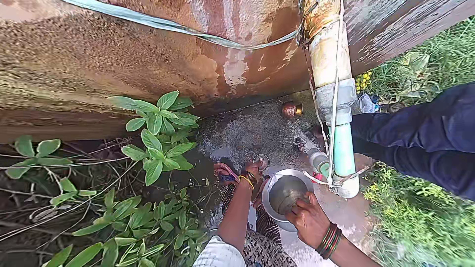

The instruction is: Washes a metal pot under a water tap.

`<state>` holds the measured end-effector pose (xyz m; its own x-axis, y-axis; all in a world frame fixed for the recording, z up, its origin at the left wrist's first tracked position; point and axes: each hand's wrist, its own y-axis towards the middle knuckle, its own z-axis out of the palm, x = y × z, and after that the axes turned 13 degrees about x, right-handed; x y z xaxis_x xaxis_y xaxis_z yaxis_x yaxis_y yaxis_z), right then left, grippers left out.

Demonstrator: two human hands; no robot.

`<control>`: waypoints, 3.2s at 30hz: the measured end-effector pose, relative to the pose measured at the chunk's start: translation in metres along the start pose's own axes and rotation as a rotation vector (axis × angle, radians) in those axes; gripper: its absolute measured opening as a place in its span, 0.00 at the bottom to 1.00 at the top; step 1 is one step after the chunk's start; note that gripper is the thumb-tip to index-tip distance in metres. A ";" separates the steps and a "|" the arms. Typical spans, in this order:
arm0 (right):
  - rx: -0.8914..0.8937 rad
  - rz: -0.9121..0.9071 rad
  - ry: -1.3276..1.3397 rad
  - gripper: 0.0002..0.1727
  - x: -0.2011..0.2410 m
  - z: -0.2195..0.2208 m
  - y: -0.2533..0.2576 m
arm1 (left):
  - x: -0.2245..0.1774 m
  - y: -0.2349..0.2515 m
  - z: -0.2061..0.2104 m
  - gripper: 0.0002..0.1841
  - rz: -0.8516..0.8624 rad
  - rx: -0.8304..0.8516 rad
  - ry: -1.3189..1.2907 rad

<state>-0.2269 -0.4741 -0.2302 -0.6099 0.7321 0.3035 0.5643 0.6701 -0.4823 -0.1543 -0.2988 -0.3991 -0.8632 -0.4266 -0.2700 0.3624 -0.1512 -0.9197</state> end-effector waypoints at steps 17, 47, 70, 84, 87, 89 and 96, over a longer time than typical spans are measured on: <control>0.267 -0.040 0.037 0.04 0.000 -0.005 -0.023 | 0.000 -0.005 -0.026 0.38 -0.101 0.445 -0.291; 0.286 -0.028 0.062 0.09 -0.010 -0.022 -0.021 | 0.017 0.018 0.018 0.28 0.115 0.062 0.735; 0.826 0.068 0.255 0.16 -0.022 -0.048 -0.016 | 0.025 0.008 0.046 0.31 0.021 0.162 0.667; 1.080 0.162 0.189 0.17 -0.010 -0.071 0.011 | 0.040 0.012 0.053 0.22 -0.183 0.108 0.840; 1.066 0.096 0.217 0.16 -0.005 -0.089 0.023 | 0.036 -0.002 0.068 0.24 -0.184 0.205 0.810; 1.020 0.084 0.206 0.16 -0.009 -0.088 0.019 | 0.031 -0.007 0.069 0.29 -0.099 0.331 0.826; 1.004 0.197 0.157 0.20 -0.042 -0.032 -0.037 | 0.039 0.007 0.053 0.25 0.028 0.349 0.111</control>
<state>-0.2048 -0.5255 -0.1986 -0.4369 0.8737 0.2140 -0.1215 0.1784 -0.9764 -0.1666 -0.3634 -0.4004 -0.8773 -0.3385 -0.3403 0.4678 -0.4440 -0.7642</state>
